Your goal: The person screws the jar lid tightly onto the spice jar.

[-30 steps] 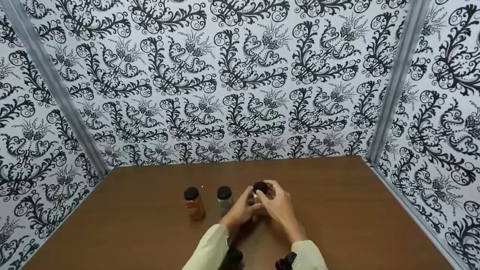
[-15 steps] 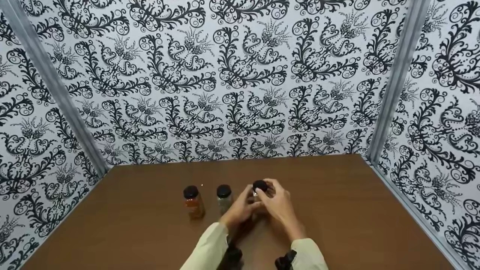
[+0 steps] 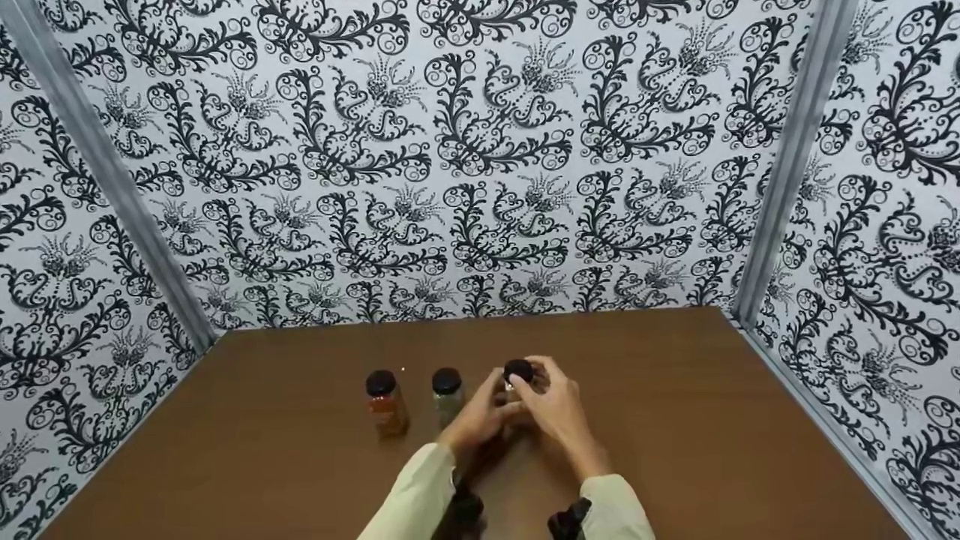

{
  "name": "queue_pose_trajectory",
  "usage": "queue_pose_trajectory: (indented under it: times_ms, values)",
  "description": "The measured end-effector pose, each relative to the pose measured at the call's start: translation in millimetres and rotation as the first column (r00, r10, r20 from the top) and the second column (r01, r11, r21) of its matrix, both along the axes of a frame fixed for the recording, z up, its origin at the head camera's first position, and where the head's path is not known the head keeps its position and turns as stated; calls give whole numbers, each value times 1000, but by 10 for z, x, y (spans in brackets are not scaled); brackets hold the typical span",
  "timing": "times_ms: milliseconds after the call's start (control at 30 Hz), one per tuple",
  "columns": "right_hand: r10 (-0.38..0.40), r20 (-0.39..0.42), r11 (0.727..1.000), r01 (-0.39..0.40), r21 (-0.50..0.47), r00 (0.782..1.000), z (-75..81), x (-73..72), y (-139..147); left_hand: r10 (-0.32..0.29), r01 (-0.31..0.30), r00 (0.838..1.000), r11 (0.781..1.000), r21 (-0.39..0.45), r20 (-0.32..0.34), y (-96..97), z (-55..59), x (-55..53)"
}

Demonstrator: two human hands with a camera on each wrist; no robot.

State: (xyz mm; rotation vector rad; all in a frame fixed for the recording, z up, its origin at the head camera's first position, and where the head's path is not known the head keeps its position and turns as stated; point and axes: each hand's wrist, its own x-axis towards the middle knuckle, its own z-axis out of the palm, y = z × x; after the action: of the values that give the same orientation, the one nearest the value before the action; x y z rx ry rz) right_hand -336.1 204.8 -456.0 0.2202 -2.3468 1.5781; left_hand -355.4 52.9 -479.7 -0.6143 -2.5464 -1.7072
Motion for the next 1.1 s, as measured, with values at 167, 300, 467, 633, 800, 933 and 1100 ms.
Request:
queue_pose_trajectory:
  times_ms: [167, 300, 467, 633, 800, 933, 1100]
  values:
    - [4, -26, 1000, -3, 25, 1000, 17, 7, 0, -3, 3, 1000, 1000, 15, 17, 4, 8, -5]
    - [-10, -50, 999, 12, 32, 999, -5, -8, -4, -15, 15, 1000, 1000, 14, -7, 1, -5, -6]
    - [-21, -32, 1000, 21, 20, 999, -26, -16, -7, -13, 13, 1000, 1000, -3, -14, -7, -24, -15]
    - [1, -15, 1000, -1, 2, 1000, -17, -19, -1, -13, 13, 1000, 1000, 3, -16, -5, -11, -11]
    - [-1, -18, 1000, 1, 2, 1000, -4, -14, 0, 2, -2, 1000, 1000, -2, -26, 2, 3, -3]
    - [-8, -6, 1000, 8, 2, 1000, 2, -8, -1, 0, 0, 1000, 1000, -17, -21, -2, -2, -7]
    - [7, 7, 1000, -7, 10, 1000, 6, -5, 9, -29, 29, 999, 999, -18, -21, -18, 10, -13]
